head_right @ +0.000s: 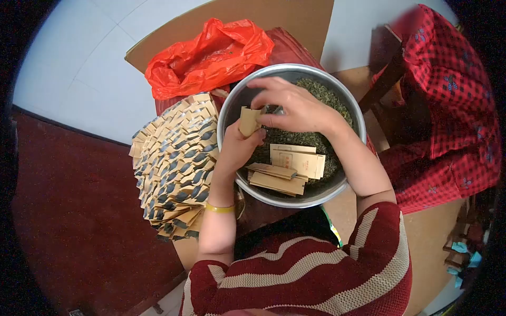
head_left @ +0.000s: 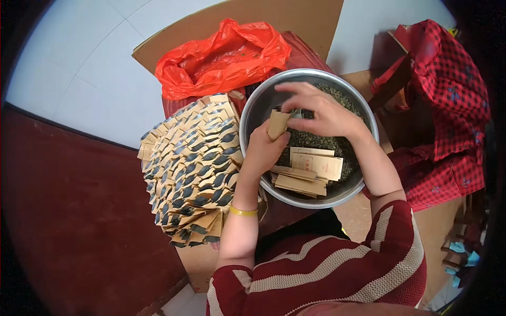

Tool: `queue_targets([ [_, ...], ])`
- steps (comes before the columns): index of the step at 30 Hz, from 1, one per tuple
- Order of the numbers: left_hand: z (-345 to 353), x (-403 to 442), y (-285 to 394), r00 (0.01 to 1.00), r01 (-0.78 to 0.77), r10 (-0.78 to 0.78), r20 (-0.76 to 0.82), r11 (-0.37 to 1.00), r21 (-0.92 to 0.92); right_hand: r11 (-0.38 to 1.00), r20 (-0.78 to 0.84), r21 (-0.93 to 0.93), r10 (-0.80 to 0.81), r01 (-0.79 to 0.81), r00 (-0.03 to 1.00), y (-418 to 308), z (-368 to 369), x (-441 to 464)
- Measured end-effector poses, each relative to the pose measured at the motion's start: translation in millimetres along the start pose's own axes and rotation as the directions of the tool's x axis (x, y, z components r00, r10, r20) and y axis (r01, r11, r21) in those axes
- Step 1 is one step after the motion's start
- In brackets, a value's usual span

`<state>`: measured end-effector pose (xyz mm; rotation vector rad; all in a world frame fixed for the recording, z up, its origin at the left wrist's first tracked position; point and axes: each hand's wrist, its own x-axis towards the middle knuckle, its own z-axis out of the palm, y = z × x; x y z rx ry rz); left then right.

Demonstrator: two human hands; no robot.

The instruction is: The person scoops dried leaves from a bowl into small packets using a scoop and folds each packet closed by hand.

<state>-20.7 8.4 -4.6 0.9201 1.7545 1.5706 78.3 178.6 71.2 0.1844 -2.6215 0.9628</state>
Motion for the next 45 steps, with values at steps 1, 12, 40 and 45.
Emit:
queue_targets([
  [1,0.4,0.5,-1.1,0.999,-0.049,0.049,-0.017,0.998,0.029,0.999,0.051,-0.021,-0.034,0.035,0.998,3.7,2.0,-1.6],
  [12,0.7,-1.6,8.6,0.998,-0.026,0.036,0.057,0.985,-0.17,0.998,0.129,0.038,0.035,-0.04,0.991,-5.0,8.7,-0.3],
  [40,0.1,-6.2,15.3,0.989,0.045,-0.025,0.143,0.989,-0.139,0.975,0.452,0.222,-0.087,-0.018,0.888,14.5,0.9,3.5],
  [45,5.7,4.1,1.6,0.996,-0.081,0.089,0.019,0.96,-0.267,0.961,0.251,0.122,0.214,-0.25,0.944,1.9,-5.1,0.1],
])
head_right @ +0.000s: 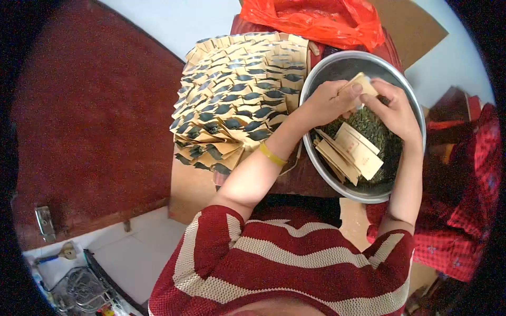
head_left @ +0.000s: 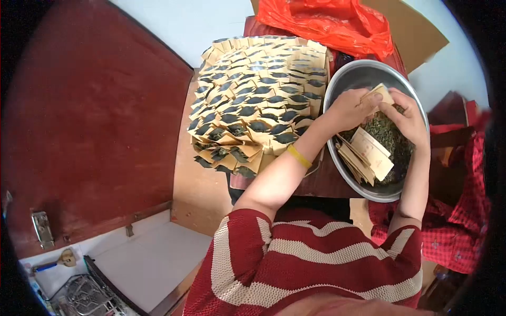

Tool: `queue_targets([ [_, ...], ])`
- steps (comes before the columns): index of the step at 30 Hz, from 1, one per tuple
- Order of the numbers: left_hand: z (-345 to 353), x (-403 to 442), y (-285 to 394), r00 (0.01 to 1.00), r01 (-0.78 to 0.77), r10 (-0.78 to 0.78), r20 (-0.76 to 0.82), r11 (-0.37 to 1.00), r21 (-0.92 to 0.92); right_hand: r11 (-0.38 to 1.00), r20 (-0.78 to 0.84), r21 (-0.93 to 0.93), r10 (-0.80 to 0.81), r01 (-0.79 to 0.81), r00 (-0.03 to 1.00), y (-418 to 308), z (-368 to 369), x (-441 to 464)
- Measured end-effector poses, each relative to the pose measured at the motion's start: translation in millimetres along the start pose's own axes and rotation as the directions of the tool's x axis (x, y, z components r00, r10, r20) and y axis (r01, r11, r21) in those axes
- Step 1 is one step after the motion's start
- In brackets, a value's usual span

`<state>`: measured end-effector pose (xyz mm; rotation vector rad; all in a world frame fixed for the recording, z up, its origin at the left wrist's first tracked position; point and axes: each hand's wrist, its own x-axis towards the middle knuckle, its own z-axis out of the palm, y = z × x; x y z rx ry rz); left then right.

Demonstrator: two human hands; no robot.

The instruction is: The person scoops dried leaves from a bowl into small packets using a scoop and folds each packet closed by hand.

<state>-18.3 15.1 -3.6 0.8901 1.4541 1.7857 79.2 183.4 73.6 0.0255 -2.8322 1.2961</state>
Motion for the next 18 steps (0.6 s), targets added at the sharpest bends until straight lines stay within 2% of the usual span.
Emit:
queue_targets([
  [1,-1.4,2.5,-3.9,0.997,-0.023,0.032,-0.071,0.992,0.121,0.989,-0.121,-0.129,0.06,-0.076,0.991,2.8,-5.0,0.0],
  [2,-4.0,5.8,-6.3,0.987,-0.038,0.075,-0.144,0.969,0.243,0.995,-0.28,-0.072,0.042,-0.065,0.959,6.9,-4.6,-1.4],
  [3,-3.7,6.9,-6.7,0.986,0.042,-0.007,-0.165,0.976,0.212,0.995,-0.365,-0.064,0.053,-0.081,0.93,8.0,-10.8,-1.3],
  [4,-4.6,7.9,-9.8,0.985,0.037,0.019,-0.169,0.947,0.318,0.994,-0.444,-0.051,0.066,-0.098,0.893,2.6,-13.9,-0.1],
  [5,-4.4,7.6,-14.4,0.985,0.039,0.036,-0.168,0.906,0.421,0.995,-0.511,0.047,0.096,-0.084,0.854,-5.4,-12.9,-0.7],
  [6,-1.9,7.1,-19.4,0.983,0.077,0.019,-0.185,0.862,0.501,0.997,-0.5,0.034,0.081,-0.074,0.862,-16.4,-10.5,0.5],
  [7,-0.5,4.9,-23.0,0.981,0.074,0.027,-0.194,0.866,0.495,1.0,-0.48,0.004,0.011,-0.011,0.877,-28.8,-6.0,1.2],
  [9,2.2,2.2,-34.0,0.967,-0.129,0.243,-0.077,0.726,0.676,0.997,-0.421,0.017,-0.057,0.07,0.905,-62.6,22.4,4.8],
  [10,7.3,9.5,-60.7,0.83,-0.323,0.557,-0.033,0.528,0.785,0.991,-0.308,0.054,-0.099,0.121,0.946,-81.4,40.3,6.8],
  [11,-3.3,-16.2,-3.9,0.952,-0.165,0.304,-0.025,0.583,0.795,0.94,-0.205,-0.214,-0.308,0.264,0.929,-95.5,56.0,10.1],
  [12,-16.7,-43.7,57.1,0.999,0.001,0.03,-0.023,0.59,0.807,0.922,-0.083,-0.213,-0.347,0.323,0.934,-112.7,70.0,12.7],
  [13,7.2,3.7,-99.5,0.915,-0.221,0.292,-0.278,0.94,0.26,0.902,0.044,-0.202,-0.381,0.381,0.924,-128.4,83.2,15.0],
  [14,4.8,-15.6,-59.2,0.894,-0.238,0.388,-0.224,0.835,0.497,0.861,0.192,-0.308,-0.361,0.405,0.913,-139.2,95.7,21.6],
  [15,0.9,-37.9,-13.9,0.872,-0.238,0.465,-0.15,0.672,0.702,0.803,0.334,-0.401,-0.319,0.44,0.887,-145.4,107.8,28.8],
  [16,8.8,-29.0,-22.4,0.915,-0.172,0.326,-0.237,0.848,0.501,0.799,0.343,-0.403,-0.319,0.446,0.883,-145.1,123.6,33.8],
  [17,7.9,-17.9,-30.2,0.912,-0.173,0.33,-0.245,0.849,0.5,0.77,0.328,-0.362,-0.423,0.526,0.845,-139.9,141.2,38.4],
  [18,2.9,-10.6,-10.6,0.989,-0.027,0.109,-0.1,0.797,0.603,0.732,0.306,-0.322,-0.52,0.601,0.797,-137.1,150.8,41.0],
])
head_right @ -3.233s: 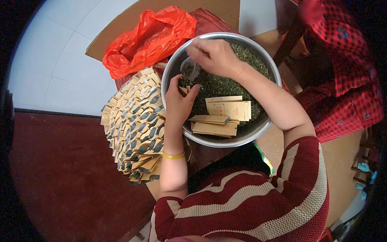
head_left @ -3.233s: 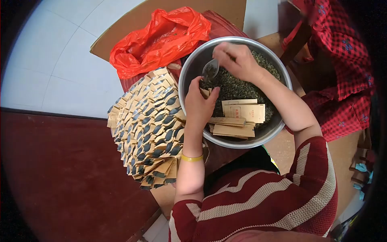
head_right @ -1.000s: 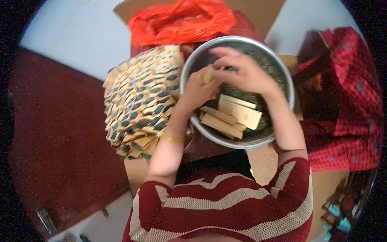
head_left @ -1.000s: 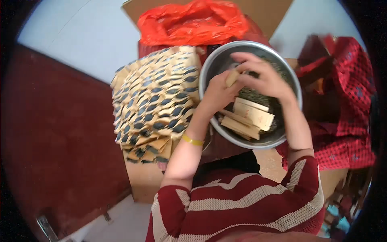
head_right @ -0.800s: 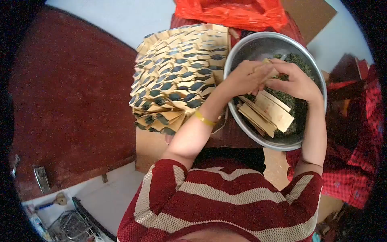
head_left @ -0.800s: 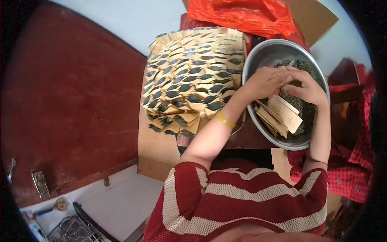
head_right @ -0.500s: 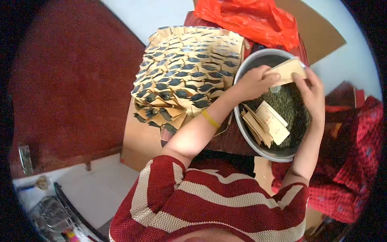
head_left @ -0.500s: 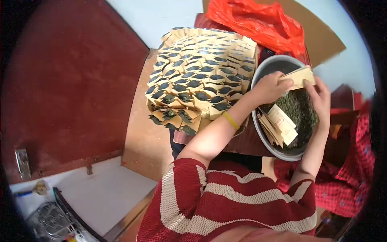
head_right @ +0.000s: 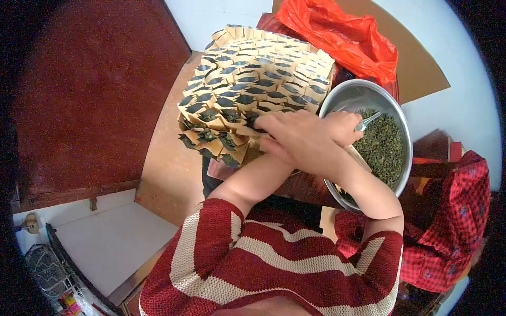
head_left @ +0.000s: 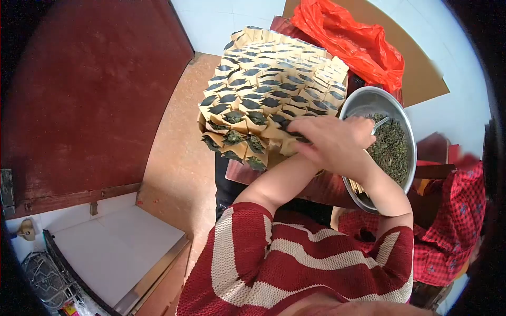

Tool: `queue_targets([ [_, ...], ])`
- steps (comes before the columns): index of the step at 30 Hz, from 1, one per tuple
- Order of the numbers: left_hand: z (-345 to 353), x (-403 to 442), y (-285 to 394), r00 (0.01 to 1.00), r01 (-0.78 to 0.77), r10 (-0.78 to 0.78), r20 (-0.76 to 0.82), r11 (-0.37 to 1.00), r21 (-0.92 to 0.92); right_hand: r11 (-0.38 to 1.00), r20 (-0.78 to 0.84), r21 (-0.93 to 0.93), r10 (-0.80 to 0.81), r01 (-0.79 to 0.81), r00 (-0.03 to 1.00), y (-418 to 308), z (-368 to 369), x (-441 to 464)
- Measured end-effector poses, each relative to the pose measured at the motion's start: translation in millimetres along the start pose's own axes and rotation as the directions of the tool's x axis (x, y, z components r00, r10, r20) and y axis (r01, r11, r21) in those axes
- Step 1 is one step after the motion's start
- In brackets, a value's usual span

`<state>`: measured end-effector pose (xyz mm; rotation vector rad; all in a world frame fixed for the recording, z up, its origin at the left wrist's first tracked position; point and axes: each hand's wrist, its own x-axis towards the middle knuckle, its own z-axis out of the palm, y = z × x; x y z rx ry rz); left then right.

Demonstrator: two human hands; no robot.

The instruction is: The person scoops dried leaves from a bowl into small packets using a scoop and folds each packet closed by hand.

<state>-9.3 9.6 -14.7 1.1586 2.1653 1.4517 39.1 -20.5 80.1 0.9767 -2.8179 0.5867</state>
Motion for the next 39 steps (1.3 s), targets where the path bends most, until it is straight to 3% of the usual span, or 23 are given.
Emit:
queue_targets([
  [1,-8.6,6.2,7.7,0.961,0.09,-0.129,0.243,0.983,0.162,1.0,0.004,-0.003,-0.001,0.001,1.0,-0.3,1.1,0.8],
  [3,-16.9,4.2,14.5,0.944,0.153,-0.186,0.274,0.979,0.138,0.997,-0.045,0.071,-0.026,0.029,0.999,2.3,0.4,-2.1],
  [5,-4.9,-3.5,-5.9,0.915,0.204,-0.226,0.335,0.974,0.1,0.964,0.044,0.01,0.263,-0.264,0.964,6.2,-20.6,-13.3],
  [6,17.8,-9.0,-45.0,0.992,-0.121,0.123,0.017,0.987,-0.102,0.955,-0.115,0.183,0.255,-0.231,0.96,25.7,-20.1,-26.4],
  [7,35.3,-10.6,-62.5,0.852,-0.476,0.391,-0.347,0.856,-0.203,0.942,-0.162,0.195,0.306,-0.273,0.938,40.7,-24.4,-34.6],
  [9,23.6,-5.2,-30.2,0.936,-0.306,0.243,-0.256,0.918,-0.25,0.898,-0.291,0.234,0.429,-0.371,0.855,72.1,-38.8,-58.7],
  [10,8.2,-0.3,-10.7,0.997,-0.07,0.074,0.037,0.993,-0.09,0.838,-0.303,0.311,0.535,-0.448,0.789,94.1,-40.1,-74.1],
  [11,-4.8,5.7,1.2,0.949,0.104,-0.146,0.278,0.982,0.16,0.77,-0.314,0.393,0.626,-0.502,0.714,116.6,-42.6,-89.9],
  [12,-6.0,5.9,2.6,0.953,0.075,-0.116,0.279,0.985,0.155,0.74,-0.268,0.367,0.665,-0.564,0.697,131.4,-48.4,-104.7],
  [15,-7.9,1.3,1.4,0.933,0.018,-0.067,0.354,0.99,0.14,0.769,-0.01,0.234,0.614,-0.595,0.789,172.7,-41.4,-152.4],
  [17,-5.4,1.9,-4.6,0.911,-0.018,-0.045,0.411,0.989,0.148,0.743,0.269,0.159,0.601,-0.65,0.753,172.1,-36.1,-162.7],
  [18,-4.6,0.6,-6.3,0.916,-0.046,-0.01,0.402,0.991,0.129,0.652,0.39,0.208,0.628,-0.729,0.673,162.7,-38.6,-159.2],
  [19,-3.6,-0.1,-8.6,0.92,-0.07,0.021,0.391,0.991,0.111,0.646,0.387,0.22,0.629,-0.731,0.674,154.3,-42.0,-155.2],
  [21,-2.9,-1.4,-10.5,0.911,-0.067,0.009,0.413,0.99,0.127,0.678,0.472,0.063,0.626,-0.732,0.62,140.9,-46.2,-150.0],
  [25,-10.9,2.1,6.7,0.825,0.013,-0.134,0.549,0.976,0.219,0.677,0.427,0.111,0.628,-0.727,0.65,142.7,-45.4,-153.9],
  [28,-10.2,0.7,5.4,0.947,-0.026,-0.031,0.319,0.985,0.173,0.669,0.351,0.358,0.55,-0.651,0.758,152.7,-48.2,-163.6],
  [29,-9.6,2.3,4.1,0.946,-0.033,-0.027,0.324,0.984,0.177,0.632,0.308,0.435,0.564,-0.641,0.766,153.3,-50.7,-167.1],
  [31,-11.1,3.6,2.4,0.985,0.048,-0.043,0.167,0.998,-0.027,0.617,0.263,0.482,0.576,-0.622,0.774,157.4,-55.3,-171.2],
  [35,-11.0,6.7,-5.8,0.98,0.112,-0.084,0.182,0.983,-0.145,0.56,0.285,0.566,0.556,-0.605,0.781,155.0,-62.1,-175.1],
  [37,-13.6,5.8,-4.9,0.863,0.253,-0.105,0.493,0.937,-0.243,0.565,0.338,0.559,0.512,-0.606,0.789,153.5,-61.3,-174.7],
  [38,-15.2,5.3,-3.6,0.761,0.359,-0.176,0.625,0.916,-0.179,0.567,0.337,0.559,0.512,-0.605,0.791,152.3,-61.1,-173.3],
  [39,-14.5,3.1,-1.5,0.762,0.358,-0.176,0.624,0.916,-0.179,0.532,0.379,0.549,0.529,-0.644,0.76,150.9,-61.1,-171.8],
])
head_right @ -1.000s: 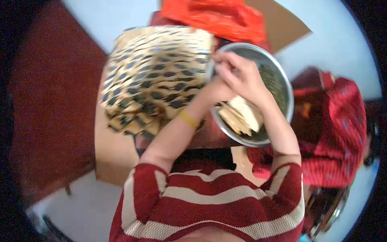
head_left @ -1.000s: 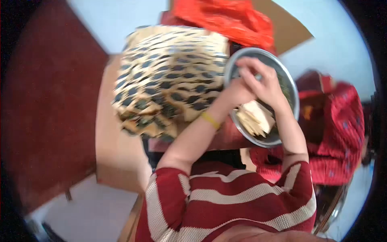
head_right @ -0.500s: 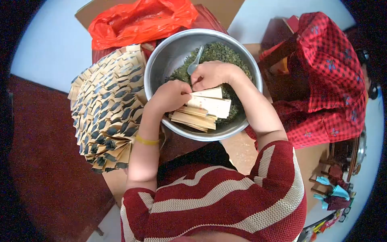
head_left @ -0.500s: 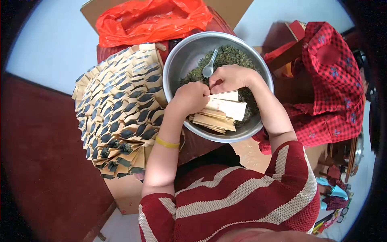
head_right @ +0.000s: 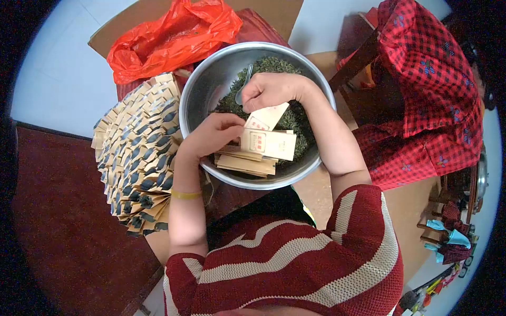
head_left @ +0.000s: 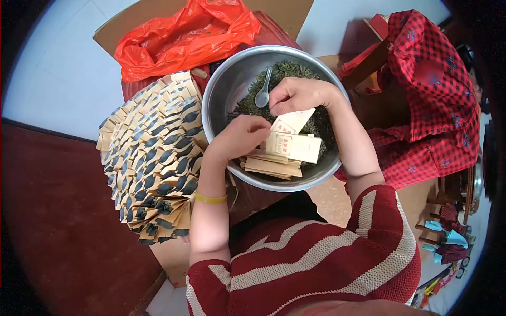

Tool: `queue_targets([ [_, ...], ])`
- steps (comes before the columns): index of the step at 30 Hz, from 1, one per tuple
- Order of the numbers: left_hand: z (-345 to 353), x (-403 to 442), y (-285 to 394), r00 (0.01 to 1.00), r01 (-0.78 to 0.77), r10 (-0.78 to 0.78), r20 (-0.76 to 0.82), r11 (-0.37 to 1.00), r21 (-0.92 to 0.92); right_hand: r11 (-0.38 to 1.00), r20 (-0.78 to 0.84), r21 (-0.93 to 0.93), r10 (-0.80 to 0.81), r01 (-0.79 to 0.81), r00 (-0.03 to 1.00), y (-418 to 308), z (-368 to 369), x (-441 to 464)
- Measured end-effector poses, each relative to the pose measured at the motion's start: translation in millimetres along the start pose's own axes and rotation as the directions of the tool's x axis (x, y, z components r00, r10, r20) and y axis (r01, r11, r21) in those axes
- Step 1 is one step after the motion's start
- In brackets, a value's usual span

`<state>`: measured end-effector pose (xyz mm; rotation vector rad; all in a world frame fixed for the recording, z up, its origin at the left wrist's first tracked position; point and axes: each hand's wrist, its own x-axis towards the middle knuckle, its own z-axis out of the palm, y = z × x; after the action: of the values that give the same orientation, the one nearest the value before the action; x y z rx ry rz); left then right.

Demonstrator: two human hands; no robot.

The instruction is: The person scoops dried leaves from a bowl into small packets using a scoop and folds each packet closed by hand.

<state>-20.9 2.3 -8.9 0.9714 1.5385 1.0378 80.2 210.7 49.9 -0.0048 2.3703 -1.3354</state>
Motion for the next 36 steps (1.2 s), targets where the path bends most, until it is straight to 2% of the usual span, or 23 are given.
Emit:
queue_targets([
  [2,4.8,-3.0,1.1,0.985,-0.159,0.16,-0.058,0.987,0.021,0.999,0.018,0.011,0.048,-0.048,0.999,0.3,0.8,5.0],
  [4,2.2,-3.3,5.4,0.989,-0.123,0.126,-0.073,0.991,0.056,0.99,-0.019,-0.13,-0.054,0.051,0.998,7.5,4.4,11.3],
  [5,1.3,-3.0,7.1,0.992,-0.088,0.096,-0.088,0.992,0.09,0.991,-0.023,-0.128,-0.053,0.05,0.998,9.4,7.2,13.1],
  [7,3.5,-1.4,3.7,0.984,-0.105,0.115,-0.133,0.991,0.082,0.876,-0.4,-0.479,-0.155,-0.062,0.903,8.1,12.9,18.4],
  [8,5.3,-1.5,2.5,0.975,-0.119,0.13,-0.181,0.99,0.072,0.802,-0.506,-0.579,-0.208,-0.151,0.837,6.9,16.2,21.4],
  [9,6.7,-2.4,3.6,0.975,-0.119,0.13,-0.181,0.99,0.073,0.802,-0.507,-0.579,-0.209,-0.15,0.836,4.0,18.5,22.9],
  [11,9.9,-4.3,8.7,0.933,-0.112,0.205,-0.296,0.946,0.303,0.736,-0.536,-0.657,-0.305,-0.162,0.787,-3.2,22.3,24.2],
  [12,10.9,-5.4,12.5,0.932,-0.112,0.207,-0.297,0.946,0.305,0.735,-0.536,-0.658,-0.308,-0.161,0.786,-6.5,25.0,25.0],
  [14,13.1,-7.5,17.6,0.93,-0.087,0.246,-0.275,0.871,0.484,0.808,-0.556,-0.576,-0.28,-0.121,0.782,-11.8,32.2,27.1],
  [15,14.0,-7.0,17.5,0.929,-0.085,0.244,-0.277,0.871,0.483,0.827,-0.584,-0.545,-0.258,-0.137,0.769,-14.5,34.9,28.2],
  [17,15.3,-5.5,17.1,0.905,-0.06,0.321,-0.28,0.747,0.662,0.864,-0.609,-0.488,-0.235,-0.125,0.757,-20.4,39.5,30.0],
  [19,17.5,-3.7,14.0,0.891,-0.054,0.348,-0.291,0.718,0.694,0.896,-0.636,-0.43,-0.21,-0.114,0.743,-19.2,39.8,31.6],
  [20,18.2,-2.9,12.9,0.877,-0.047,0.376,-0.299,0.687,0.725,0.943,-0.637,-0.33,-0.184,-0.049,0.748,-13.6,38.4,34.3],
  [21,18.2,-2.4,13.0,0.876,-0.047,0.377,-0.3,0.686,0.726,0.974,-0.635,-0.225,-0.16,0.017,0.755,-8.9,35.9,36.8],
  [22,18.0,-2.0,13.2,0.866,-0.051,0.378,-0.326,0.717,0.695,0.974,-0.636,-0.227,-0.162,0.019,0.755,-5.5,32.1,38.2],
  [24,16.1,-2.5,13.2,0.856,-0.055,0.378,-0.353,0.746,0.664,0.977,-0.688,0.049,-0.119,0.21,0.716,0.1,21.8,37.6],
  [25,13.9,-2.9,13.3,0.854,-0.088,0.351,-0.385,0.826,0.557,0.962,-0.687,0.07,-0.147,0.266,0.712,1.0,15.1,34.3],
  [26,11.8,-2.7,13.8,0.852,-0.122,0.322,-0.412,0.889,0.442,0.946,-0.651,0.188,-0.081,0.264,0.755,0.9,8.3,28.2],
  [27,10.4,-2.1,13.4,0.852,-0.126,0.328,-0.408,0.885,0.448,0.918,-0.606,0.302,-0.022,0.256,0.795,-2.5,2.1,21.4],
  [29,8.3,-0.8,10.0,0.82,-0.176,0.32,-0.474,0.93,0.324,0.908,-0.592,0.336,-0.002,0.25,0.806,-6.6,-2.6,13.0],
  [32,8.0,2.1,4.8,0.774,-0.26,0.402,-0.489,0.906,0.333,0.917,-0.434,0.352,-0.02,0.19,0.9,-3.0,-5.2,11.1],
  [36,7.7,2.2,4.5,0.702,-0.307,0.508,-0.5,0.848,0.431,0.906,-0.323,0.403,0.01,0.128,0.946,-6.4,1.3,12.3],
])
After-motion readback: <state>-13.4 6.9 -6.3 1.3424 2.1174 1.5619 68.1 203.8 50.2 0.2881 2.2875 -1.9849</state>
